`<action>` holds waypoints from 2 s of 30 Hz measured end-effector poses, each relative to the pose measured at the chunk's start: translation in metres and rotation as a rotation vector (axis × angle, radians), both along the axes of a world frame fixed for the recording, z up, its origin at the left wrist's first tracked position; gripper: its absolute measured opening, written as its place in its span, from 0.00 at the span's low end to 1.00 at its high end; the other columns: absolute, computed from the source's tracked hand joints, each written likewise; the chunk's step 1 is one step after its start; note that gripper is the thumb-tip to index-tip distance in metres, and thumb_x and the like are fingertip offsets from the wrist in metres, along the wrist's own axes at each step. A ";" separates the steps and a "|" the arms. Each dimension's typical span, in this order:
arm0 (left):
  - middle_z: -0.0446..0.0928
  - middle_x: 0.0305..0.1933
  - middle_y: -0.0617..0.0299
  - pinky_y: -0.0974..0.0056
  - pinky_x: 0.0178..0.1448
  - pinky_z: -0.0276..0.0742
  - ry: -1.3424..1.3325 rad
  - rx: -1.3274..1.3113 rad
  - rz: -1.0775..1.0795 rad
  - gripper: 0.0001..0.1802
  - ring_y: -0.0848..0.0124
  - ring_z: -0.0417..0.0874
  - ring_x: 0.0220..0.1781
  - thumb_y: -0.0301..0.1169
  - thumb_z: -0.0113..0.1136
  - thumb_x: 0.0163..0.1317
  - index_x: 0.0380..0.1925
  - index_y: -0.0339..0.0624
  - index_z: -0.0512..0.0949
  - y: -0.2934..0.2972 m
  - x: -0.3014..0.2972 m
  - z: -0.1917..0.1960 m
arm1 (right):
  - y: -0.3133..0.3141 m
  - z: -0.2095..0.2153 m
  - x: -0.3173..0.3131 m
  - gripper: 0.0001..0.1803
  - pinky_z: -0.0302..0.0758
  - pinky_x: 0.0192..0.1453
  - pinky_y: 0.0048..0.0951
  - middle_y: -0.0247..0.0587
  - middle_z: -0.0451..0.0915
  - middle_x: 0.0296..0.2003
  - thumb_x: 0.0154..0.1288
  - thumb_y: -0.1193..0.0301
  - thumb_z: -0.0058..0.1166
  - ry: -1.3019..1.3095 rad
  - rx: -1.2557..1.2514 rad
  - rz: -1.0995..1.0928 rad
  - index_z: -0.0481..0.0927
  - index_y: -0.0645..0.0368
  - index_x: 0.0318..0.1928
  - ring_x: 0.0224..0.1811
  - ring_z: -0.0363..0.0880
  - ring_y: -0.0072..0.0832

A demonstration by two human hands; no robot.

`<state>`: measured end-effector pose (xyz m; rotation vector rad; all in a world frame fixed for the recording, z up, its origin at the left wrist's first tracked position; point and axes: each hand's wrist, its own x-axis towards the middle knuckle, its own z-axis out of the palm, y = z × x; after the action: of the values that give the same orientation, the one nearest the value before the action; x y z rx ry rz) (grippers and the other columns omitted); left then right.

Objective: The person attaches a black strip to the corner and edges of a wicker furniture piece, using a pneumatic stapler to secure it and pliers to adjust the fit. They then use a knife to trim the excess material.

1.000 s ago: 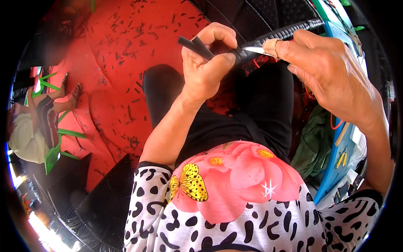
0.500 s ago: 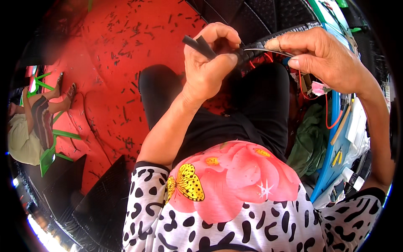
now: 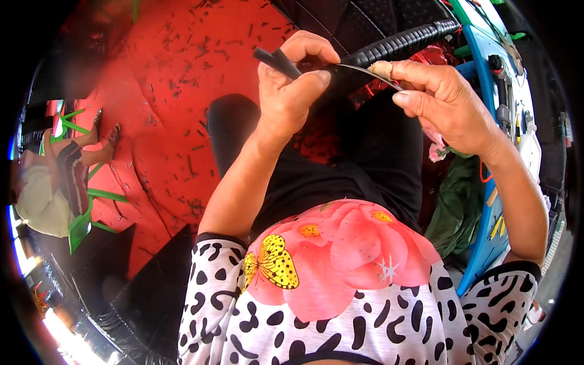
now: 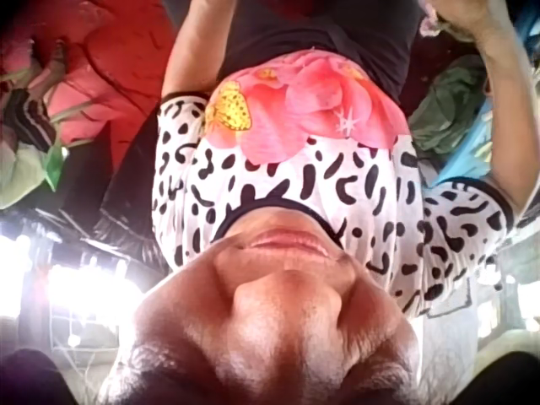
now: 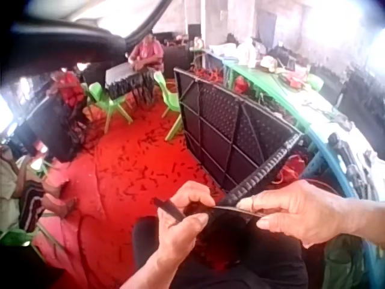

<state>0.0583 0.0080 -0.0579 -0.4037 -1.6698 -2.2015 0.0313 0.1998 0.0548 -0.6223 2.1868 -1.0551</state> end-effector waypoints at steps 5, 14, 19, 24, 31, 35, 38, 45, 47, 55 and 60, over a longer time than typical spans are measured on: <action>0.71 0.31 0.62 0.74 0.33 0.63 0.009 -0.020 -0.007 0.09 0.78 0.69 0.30 0.21 0.47 0.40 0.25 0.34 0.75 -0.001 0.001 0.001 | 0.006 -0.017 0.028 0.19 0.60 0.21 0.15 0.26 0.65 0.20 0.62 0.75 0.46 -0.094 -0.103 -0.186 0.71 0.60 0.55 0.17 0.59 0.11; 0.71 0.30 0.61 0.73 0.32 0.63 0.052 -0.092 0.070 0.10 0.76 0.69 0.29 0.22 0.48 0.39 0.25 0.35 0.75 0.001 0.000 0.000 | 0.001 -0.064 0.060 0.19 0.59 0.20 0.13 0.26 0.68 0.23 0.62 0.78 0.48 -0.189 -0.426 -0.400 0.70 0.60 0.55 0.18 0.59 0.10; 0.70 0.34 0.55 0.70 0.37 0.66 0.197 -0.307 0.153 0.13 0.72 0.70 0.31 0.24 0.46 0.38 0.27 0.31 0.72 -0.001 0.000 -0.002 | 0.003 -0.072 0.058 0.18 0.69 0.32 0.15 0.32 0.75 0.32 0.61 0.79 0.48 -0.118 -0.479 -0.359 0.71 0.64 0.54 0.28 0.70 0.13; 0.69 0.31 0.57 0.70 0.34 0.65 0.183 -0.269 0.147 0.10 0.72 0.69 0.29 0.24 0.49 0.36 0.24 0.34 0.72 0.001 -0.004 0.001 | 0.010 -0.073 0.044 0.18 0.70 0.48 0.21 0.41 0.77 0.43 0.60 0.81 0.48 0.088 -0.458 -0.196 0.71 0.65 0.53 0.44 0.75 0.21; 0.69 0.27 0.60 0.71 0.30 0.60 0.171 -0.184 0.088 0.08 0.73 0.67 0.28 0.26 0.51 0.36 0.21 0.37 0.72 -0.001 -0.006 0.002 | 0.005 -0.063 0.043 0.19 0.72 0.46 0.22 0.49 0.77 0.42 0.56 0.84 0.48 0.258 -0.329 -0.098 0.72 0.66 0.50 0.43 0.78 0.30; 0.69 0.28 0.60 0.71 0.30 0.60 0.156 -0.140 0.068 0.08 0.74 0.67 0.28 0.26 0.51 0.36 0.21 0.37 0.72 0.000 -0.006 0.002 | 0.002 -0.074 0.049 0.18 0.74 0.41 0.23 0.51 0.77 0.40 0.55 0.86 0.48 0.488 -0.411 -0.103 0.72 0.68 0.48 0.39 0.80 0.33; 0.69 0.28 0.60 0.71 0.30 0.60 0.154 -0.143 0.066 0.08 0.74 0.67 0.28 0.25 0.51 0.36 0.21 0.37 0.72 0.001 -0.005 0.002 | 0.000 -0.075 0.051 0.18 0.74 0.40 0.24 0.51 0.77 0.39 0.54 0.86 0.49 0.544 -0.396 -0.103 0.72 0.68 0.48 0.37 0.79 0.35; 0.70 0.29 0.61 0.71 0.32 0.63 0.112 -0.261 0.088 0.13 0.73 0.69 0.29 0.23 0.49 0.36 0.27 0.36 0.77 -0.002 0.000 0.004 | 0.001 -0.085 0.068 0.17 0.71 0.39 0.21 0.44 0.77 0.41 0.57 0.84 0.49 0.239 -0.480 -0.355 0.71 0.67 0.49 0.32 0.73 0.23; 0.71 0.29 0.60 0.70 0.33 0.64 0.140 -0.317 0.107 0.14 0.73 0.70 0.30 0.23 0.49 0.36 0.28 0.36 0.78 -0.002 0.001 0.004 | -0.001 -0.083 0.069 0.18 0.70 0.37 0.19 0.40 0.76 0.41 0.58 0.83 0.48 0.098 -0.516 -0.399 0.71 0.67 0.51 0.30 0.68 0.19; 0.71 0.31 0.56 0.70 0.31 0.68 0.323 -0.506 0.361 0.11 0.71 0.72 0.29 0.21 0.53 0.41 0.28 0.38 0.78 0.007 0.008 0.005 | -0.007 -0.086 0.070 0.19 0.61 0.29 0.15 0.32 0.70 0.33 0.61 0.79 0.48 0.004 -0.564 -0.451 0.68 0.65 0.54 0.23 0.61 0.13; 0.72 0.34 0.56 0.70 0.38 0.69 0.318 -0.441 0.331 0.09 0.72 0.73 0.34 0.19 0.58 0.43 0.28 0.35 0.76 0.011 0.005 0.000 | -0.008 -0.087 0.068 0.18 0.69 0.38 0.19 0.41 0.76 0.41 0.57 0.84 0.48 0.066 -0.550 -0.448 0.71 0.68 0.50 0.30 0.69 0.20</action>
<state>0.0629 0.0191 -0.0581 -0.5136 -1.8719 -1.4463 0.0992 0.1916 -0.0324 -0.3988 2.1419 -1.9314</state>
